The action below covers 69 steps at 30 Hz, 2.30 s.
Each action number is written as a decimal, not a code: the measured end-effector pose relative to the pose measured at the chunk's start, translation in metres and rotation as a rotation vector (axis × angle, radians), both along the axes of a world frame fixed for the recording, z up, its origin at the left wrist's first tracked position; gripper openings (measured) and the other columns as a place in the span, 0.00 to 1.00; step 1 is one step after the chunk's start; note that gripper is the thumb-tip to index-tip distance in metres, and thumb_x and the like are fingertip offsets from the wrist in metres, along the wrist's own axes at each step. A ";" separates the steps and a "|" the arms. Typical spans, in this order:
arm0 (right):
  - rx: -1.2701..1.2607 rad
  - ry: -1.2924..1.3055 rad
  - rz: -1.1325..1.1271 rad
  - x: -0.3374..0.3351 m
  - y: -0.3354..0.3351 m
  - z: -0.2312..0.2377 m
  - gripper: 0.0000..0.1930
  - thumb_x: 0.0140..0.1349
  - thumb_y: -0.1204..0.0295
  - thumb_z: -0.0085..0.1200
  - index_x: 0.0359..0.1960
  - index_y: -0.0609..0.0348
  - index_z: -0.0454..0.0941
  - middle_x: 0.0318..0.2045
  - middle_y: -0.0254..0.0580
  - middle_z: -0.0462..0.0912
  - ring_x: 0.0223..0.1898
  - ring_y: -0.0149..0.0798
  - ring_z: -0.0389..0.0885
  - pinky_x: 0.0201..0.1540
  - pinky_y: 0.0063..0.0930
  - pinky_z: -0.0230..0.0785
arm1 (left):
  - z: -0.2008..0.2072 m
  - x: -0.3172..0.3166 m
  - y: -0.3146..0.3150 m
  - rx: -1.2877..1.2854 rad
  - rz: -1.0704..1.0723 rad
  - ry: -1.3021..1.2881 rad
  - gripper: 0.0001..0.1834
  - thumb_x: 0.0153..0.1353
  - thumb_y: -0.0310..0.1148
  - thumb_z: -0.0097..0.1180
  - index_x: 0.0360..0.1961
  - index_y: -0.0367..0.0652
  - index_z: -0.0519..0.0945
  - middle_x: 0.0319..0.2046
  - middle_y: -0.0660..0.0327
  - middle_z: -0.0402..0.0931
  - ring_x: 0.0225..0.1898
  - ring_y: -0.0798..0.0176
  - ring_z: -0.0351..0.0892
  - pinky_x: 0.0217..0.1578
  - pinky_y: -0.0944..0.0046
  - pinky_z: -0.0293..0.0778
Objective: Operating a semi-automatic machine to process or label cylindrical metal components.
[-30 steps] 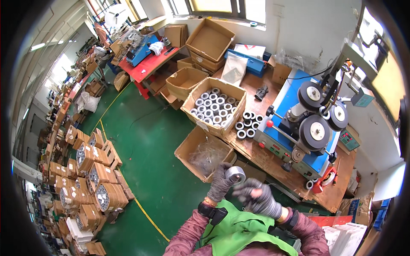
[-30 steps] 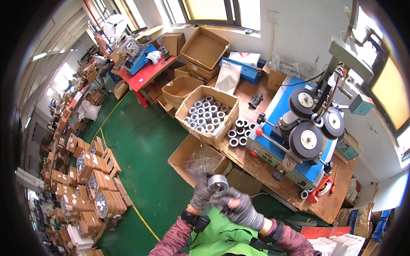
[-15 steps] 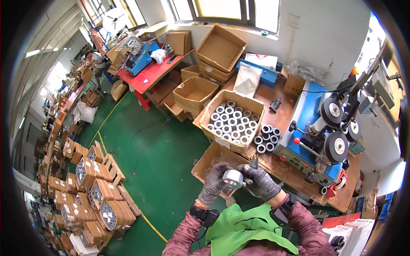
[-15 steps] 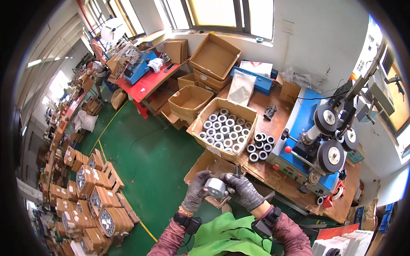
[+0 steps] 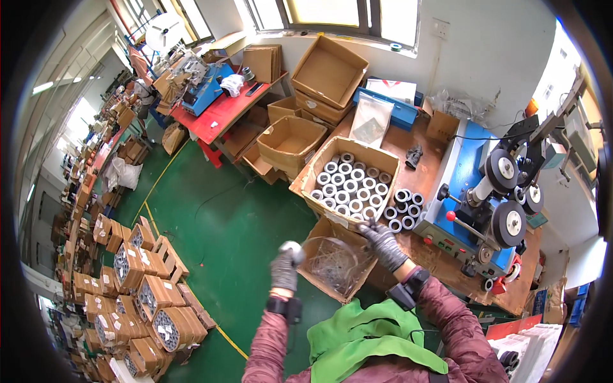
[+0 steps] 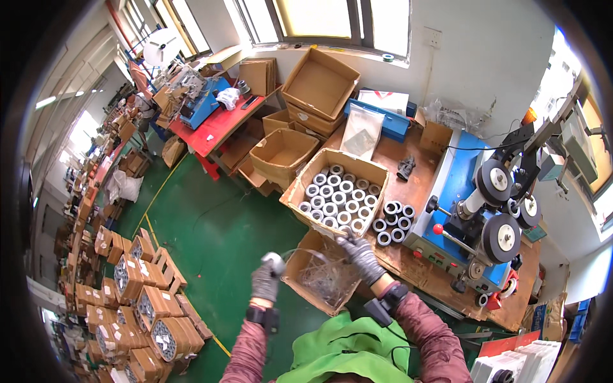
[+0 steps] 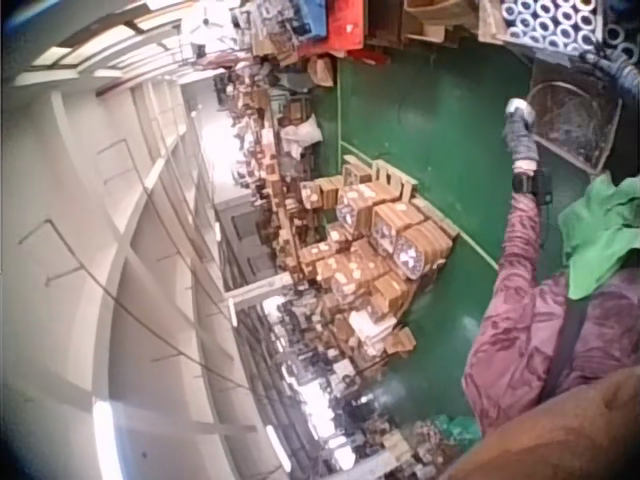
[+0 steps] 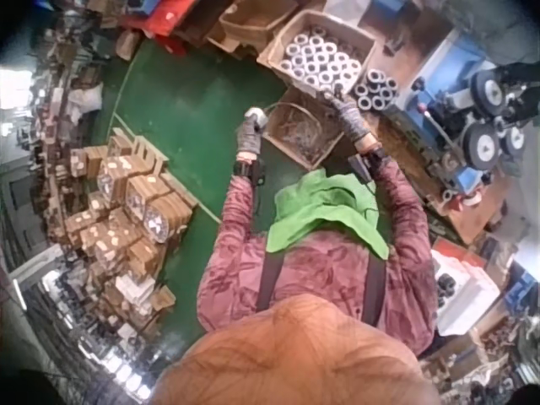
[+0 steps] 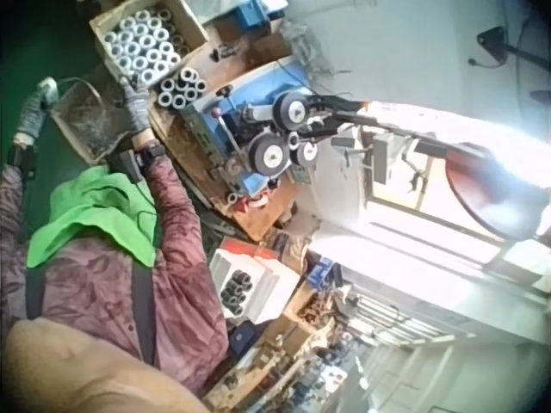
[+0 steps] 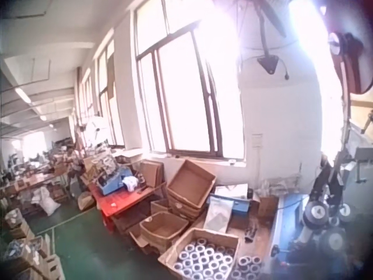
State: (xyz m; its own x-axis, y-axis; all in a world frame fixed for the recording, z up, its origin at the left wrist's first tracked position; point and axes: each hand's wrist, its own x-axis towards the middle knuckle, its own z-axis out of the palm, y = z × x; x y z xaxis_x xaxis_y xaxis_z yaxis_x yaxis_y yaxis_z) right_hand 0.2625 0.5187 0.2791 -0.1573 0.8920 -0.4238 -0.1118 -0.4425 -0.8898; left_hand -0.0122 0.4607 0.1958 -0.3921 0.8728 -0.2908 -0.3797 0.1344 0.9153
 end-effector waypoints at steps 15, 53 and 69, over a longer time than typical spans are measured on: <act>0.051 -0.098 0.313 -0.025 -0.056 -0.090 0.24 0.65 0.49 0.34 0.39 0.58 0.69 0.21 0.38 0.73 0.18 0.31 0.67 0.18 0.23 0.61 | -0.038 0.002 -0.028 -0.270 -0.116 0.135 0.16 0.52 0.36 0.56 0.40 0.38 0.78 0.32 0.61 0.76 0.32 0.67 0.76 0.34 0.69 0.73; -0.387 -0.818 -0.882 0.425 -0.266 -0.296 0.15 0.49 0.69 0.49 0.39 0.57 0.77 0.37 0.52 0.79 0.43 0.49 0.76 0.49 0.37 0.66 | -0.046 0.197 -0.081 -0.485 -0.359 -0.143 0.20 0.51 0.35 0.57 0.42 0.35 0.71 0.39 0.53 0.71 0.42 0.52 0.71 0.39 0.46 0.74; -0.681 -0.715 -1.018 0.611 -0.258 -0.258 0.31 0.47 0.56 0.57 0.54 0.51 0.66 0.48 0.60 0.72 0.53 0.56 0.68 0.55 0.43 0.61 | 0.013 0.377 -0.093 -0.396 -0.572 -0.092 0.22 0.51 0.32 0.58 0.46 0.36 0.70 0.40 0.54 0.74 0.40 0.51 0.75 0.41 0.48 0.74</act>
State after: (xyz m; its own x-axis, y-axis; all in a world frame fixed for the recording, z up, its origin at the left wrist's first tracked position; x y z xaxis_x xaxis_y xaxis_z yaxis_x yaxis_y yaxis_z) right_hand 0.8733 0.2605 0.0208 0.8485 0.0760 -0.5236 -0.2603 -0.8017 -0.5382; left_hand 0.3644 0.3672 0.2087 0.1380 0.7563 -0.6395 -0.2233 0.6528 0.7238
